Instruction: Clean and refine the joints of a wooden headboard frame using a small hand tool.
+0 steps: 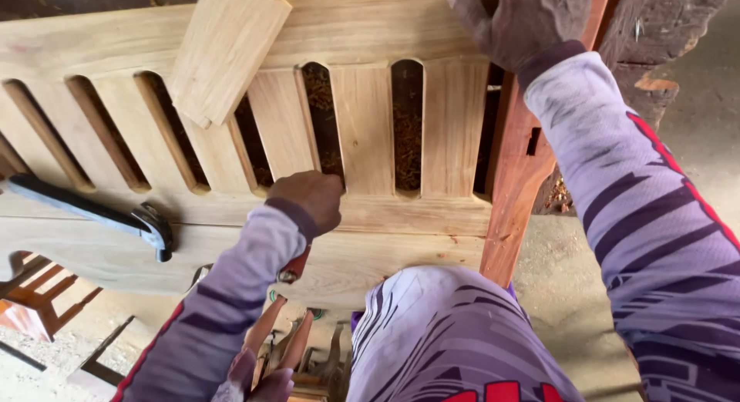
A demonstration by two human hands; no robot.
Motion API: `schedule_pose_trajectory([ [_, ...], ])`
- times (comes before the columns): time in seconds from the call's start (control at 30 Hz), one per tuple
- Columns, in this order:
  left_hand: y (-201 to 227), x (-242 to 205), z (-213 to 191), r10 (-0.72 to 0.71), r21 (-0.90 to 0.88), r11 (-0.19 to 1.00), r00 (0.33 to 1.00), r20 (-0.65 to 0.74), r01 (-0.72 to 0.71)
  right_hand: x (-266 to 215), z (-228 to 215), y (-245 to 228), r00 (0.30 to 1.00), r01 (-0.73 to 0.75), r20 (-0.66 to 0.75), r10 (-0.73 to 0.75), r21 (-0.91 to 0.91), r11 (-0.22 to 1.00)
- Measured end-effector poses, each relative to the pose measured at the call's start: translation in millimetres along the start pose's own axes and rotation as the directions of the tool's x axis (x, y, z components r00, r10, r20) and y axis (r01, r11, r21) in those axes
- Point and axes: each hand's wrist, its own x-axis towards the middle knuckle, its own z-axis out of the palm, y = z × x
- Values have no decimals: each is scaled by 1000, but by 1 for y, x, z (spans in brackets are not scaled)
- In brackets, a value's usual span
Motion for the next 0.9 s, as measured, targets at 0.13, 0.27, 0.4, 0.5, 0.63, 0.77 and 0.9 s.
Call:
schedule_pose_trajectory([
  [0.13, -12, 18, -11, 47, 28, 998, 996, 71, -49, 10, -11, -5, 1000, -19, -21, 17, -137, 990],
  [0.27, -33, 33, 5, 154, -8, 988, 975, 161, -155, 5, -9, -11, 999, -31, -21, 29, -136, 990],
  [0.4, -30, 32, 10, 78, -37, 996, 995, 68, -75, 35, -36, -43, 1000, -19, 4, 21, -233, 972],
  [0.5, -30, 33, 17, 149, -96, 985, 988, 51, -144, 1, -5, -6, 995, -85, 35, 95, -213, 973],
  [0.63, -28, 42, 15, 79, -169, 983, 996, 34, -72, 29, -27, -32, 997, -70, 4, 71, -122, 990],
  [0.77, -41, 59, 36, 261, -10, 965, 952, 162, -263, 12, -19, -11, 1000, 5, 15, -3, -124, 992],
  [0.9, -45, 71, 24, 517, 386, 734, 828, 217, -559, 28, -37, -35, 998, 55, -29, -60, -153, 987],
])
